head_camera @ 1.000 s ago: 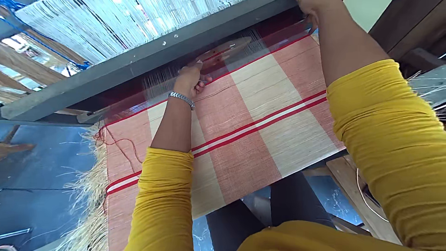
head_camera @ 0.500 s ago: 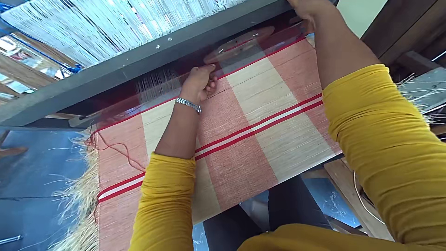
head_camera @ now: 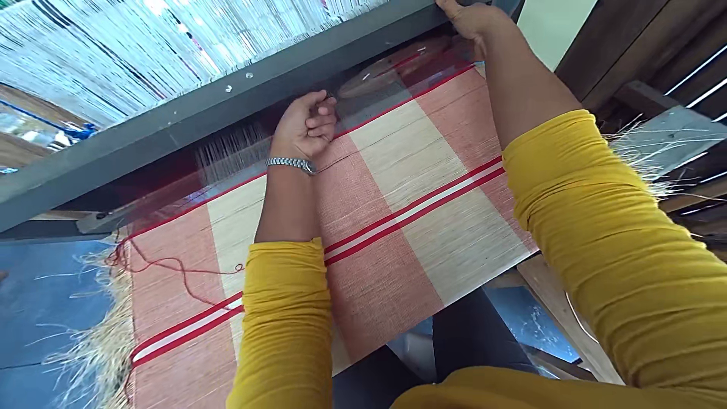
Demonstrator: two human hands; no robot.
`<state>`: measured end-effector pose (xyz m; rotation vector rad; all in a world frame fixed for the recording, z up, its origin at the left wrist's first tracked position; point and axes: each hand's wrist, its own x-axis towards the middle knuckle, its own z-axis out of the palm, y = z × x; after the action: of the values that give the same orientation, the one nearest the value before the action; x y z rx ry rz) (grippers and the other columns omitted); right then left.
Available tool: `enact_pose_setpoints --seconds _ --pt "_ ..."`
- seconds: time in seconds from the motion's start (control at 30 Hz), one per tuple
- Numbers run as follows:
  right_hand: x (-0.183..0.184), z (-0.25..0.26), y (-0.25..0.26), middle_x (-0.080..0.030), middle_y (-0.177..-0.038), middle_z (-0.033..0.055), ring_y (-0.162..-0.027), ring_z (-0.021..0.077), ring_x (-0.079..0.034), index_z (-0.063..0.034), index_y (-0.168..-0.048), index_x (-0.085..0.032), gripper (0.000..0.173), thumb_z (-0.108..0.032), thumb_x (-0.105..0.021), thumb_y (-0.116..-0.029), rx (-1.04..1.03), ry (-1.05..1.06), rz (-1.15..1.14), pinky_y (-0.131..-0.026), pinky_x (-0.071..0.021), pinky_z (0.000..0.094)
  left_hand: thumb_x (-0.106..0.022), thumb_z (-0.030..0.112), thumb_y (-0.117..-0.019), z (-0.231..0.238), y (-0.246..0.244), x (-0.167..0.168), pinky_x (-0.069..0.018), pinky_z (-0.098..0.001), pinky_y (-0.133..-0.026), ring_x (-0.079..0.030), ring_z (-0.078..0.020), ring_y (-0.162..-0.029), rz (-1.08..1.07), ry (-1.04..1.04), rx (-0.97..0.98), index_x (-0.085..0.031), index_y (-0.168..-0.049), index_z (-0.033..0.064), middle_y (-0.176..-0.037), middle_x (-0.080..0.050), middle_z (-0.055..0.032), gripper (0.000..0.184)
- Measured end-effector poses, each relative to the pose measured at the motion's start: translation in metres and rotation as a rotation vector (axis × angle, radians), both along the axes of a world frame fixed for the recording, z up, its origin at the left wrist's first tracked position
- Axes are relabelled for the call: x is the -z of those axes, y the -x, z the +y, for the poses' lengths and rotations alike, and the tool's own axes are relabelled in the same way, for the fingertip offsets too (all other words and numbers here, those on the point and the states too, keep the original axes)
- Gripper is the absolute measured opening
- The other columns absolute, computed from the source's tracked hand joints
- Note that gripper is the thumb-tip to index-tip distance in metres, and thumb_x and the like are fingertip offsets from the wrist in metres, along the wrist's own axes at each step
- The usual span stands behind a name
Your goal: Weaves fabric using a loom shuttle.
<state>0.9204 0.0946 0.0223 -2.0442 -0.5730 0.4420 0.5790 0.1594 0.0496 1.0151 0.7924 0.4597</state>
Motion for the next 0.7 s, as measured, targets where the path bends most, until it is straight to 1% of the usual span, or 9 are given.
enact_pose_setpoints --seconds 0.13,0.17,0.23,0.33,0.4,0.43,0.5,0.57,0.7 --pt "0.0 -0.002 -0.003 -0.055 -0.148 0.0166 -0.138 0.0283 -0.052 -0.0061 -0.148 -0.052 0.109 -0.09 -0.054 -0.0786 0.033 0.007 0.014 -0.114 -0.0418 0.0509 -0.043 0.031 -0.1097 0.03 0.001 0.041 -0.0341 -0.0125 -0.04 -0.04 0.0003 -0.044 -0.025 -0.231 0.075 -0.054 -0.098 0.0146 -0.07 -0.054 0.0045 0.023" --pt "-0.001 -0.002 -0.003 -0.054 -0.148 0.0163 -0.138 0.0282 -0.051 -0.0062 -0.149 -0.051 0.109 -0.09 -0.054 -0.0788 0.024 -0.002 0.033 -0.114 -0.0415 0.0508 -0.048 0.032 -0.1087 0.023 0.007 0.046 -0.0374 -0.0157 -0.039 -0.045 -0.0028 -0.045 0.033 -0.353 0.057 -0.054 -0.112 0.0147 -0.074 -0.058 0.0013 0.018" --pt "0.0 -0.002 -0.001 -0.055 -0.148 0.0145 -0.135 0.0265 -0.054 -0.0074 -0.15 -0.05 0.107 -0.088 -0.054 -0.0809 0.001 -0.026 0.09 -0.112 -0.0441 0.049 -0.052 0.032 -0.1077 -0.003 0.037 0.047 -0.0465 -0.0227 -0.046 -0.055 -0.0093 -0.056 0.194 -0.594 0.156 -0.034 -0.153 0.021 -0.094 -0.064 -0.0035 0.05" --pt "0.001 -0.004 0.001 -0.056 -0.146 0.013 -0.128 0.0248 -0.059 -0.0099 -0.152 -0.046 0.104 -0.088 -0.052 -0.0831 -0.031 -0.073 0.19 -0.105 -0.0499 0.0442 -0.057 0.032 -0.1052 -0.021 0.107 0.048 -0.0556 -0.033 -0.06 -0.065 -0.0156 -0.074 0.35 -0.958 0.217 -0.023 -0.161 0.0258 -0.119 -0.065 -0.005 0.066" --pt "0.007 -0.001 -0.001 -0.056 -0.146 0.0129 -0.127 0.0245 -0.059 -0.0109 -0.153 -0.045 0.104 -0.089 -0.048 -0.0836 -0.068 -0.097 0.218 -0.104 -0.05 0.0433 -0.058 0.039 -0.1035 0.005 0.154 0.051 -0.0586 -0.0428 -0.074 -0.068 -0.0228 -0.098 0.494 -1.245 0.034 -0.025 -0.161 0.021 -0.137 -0.06 -0.0091 0.069" --pt "0.012 0.0 -0.002 -0.057 -0.146 0.0123 -0.127 0.024 -0.059 -0.0111 -0.153 -0.045 0.104 -0.089 -0.047 -0.0842 -0.085 -0.125 0.234 -0.104 -0.0502 0.0436 -0.057 0.045 -0.1028 0.026 0.174 0.051 -0.0572 -0.0477 -0.087 -0.064 -0.0272 -0.115 0.583 -1.374 -0.085 -0.024 -0.162 0.0179 -0.149 -0.052 -0.0131 0.074" --pt "0.023 0.001 -0.006 -0.061 -0.139 0.0118 -0.122 0.023 -0.063 -0.0092 -0.148 -0.05 0.1 -0.088 -0.046 -0.086 -0.11 -0.206 0.255 -0.101 -0.0525 0.0436 -0.055 0.047 -0.1021 0.066 0.204 0.045 -0.0337 -0.0664 -0.114 -0.034 -0.0459 -0.147 0.694 -1.543 -0.248 -0.017 -0.165 0.0103 -0.165 -0.025 -0.0252 0.082" --pt "0.037 -0.007 -0.021 -0.064 -0.132 0.0092 -0.116 0.0189 -0.065 -0.0079 -0.143 -0.054 0.088 -0.08 -0.041 -0.0942 -0.218 -0.288 0.291 -0.098 -0.0537 0.0379 -0.051 0.044 -0.1031 0.093 0.221 0.042 -0.0165 -0.0712 -0.12 -0.014 -0.0524 -0.153 0.78 -1.596 -0.333 -0.017 -0.165 0.0083 -0.167 -0.014 -0.0294 0.079" --pt "0.053 -0.026 -0.048 -0.068 -0.124 0.0008 -0.105 0.0128 -0.067 -0.0147 -0.137 -0.06 0.033 -0.027 -0.048 -0.1088 -0.332 -0.359 0.288 -0.091 -0.0546 0.0311 -0.046 0.041 -0.105 0.113 0.231 0.059 -0.0151 -0.0747 -0.117 -0.008 -0.0474 -0.156 0.888 -1.549 -0.349 -0.013 -0.167 0.0175 -0.172 -0.004 -0.0203 0.074"
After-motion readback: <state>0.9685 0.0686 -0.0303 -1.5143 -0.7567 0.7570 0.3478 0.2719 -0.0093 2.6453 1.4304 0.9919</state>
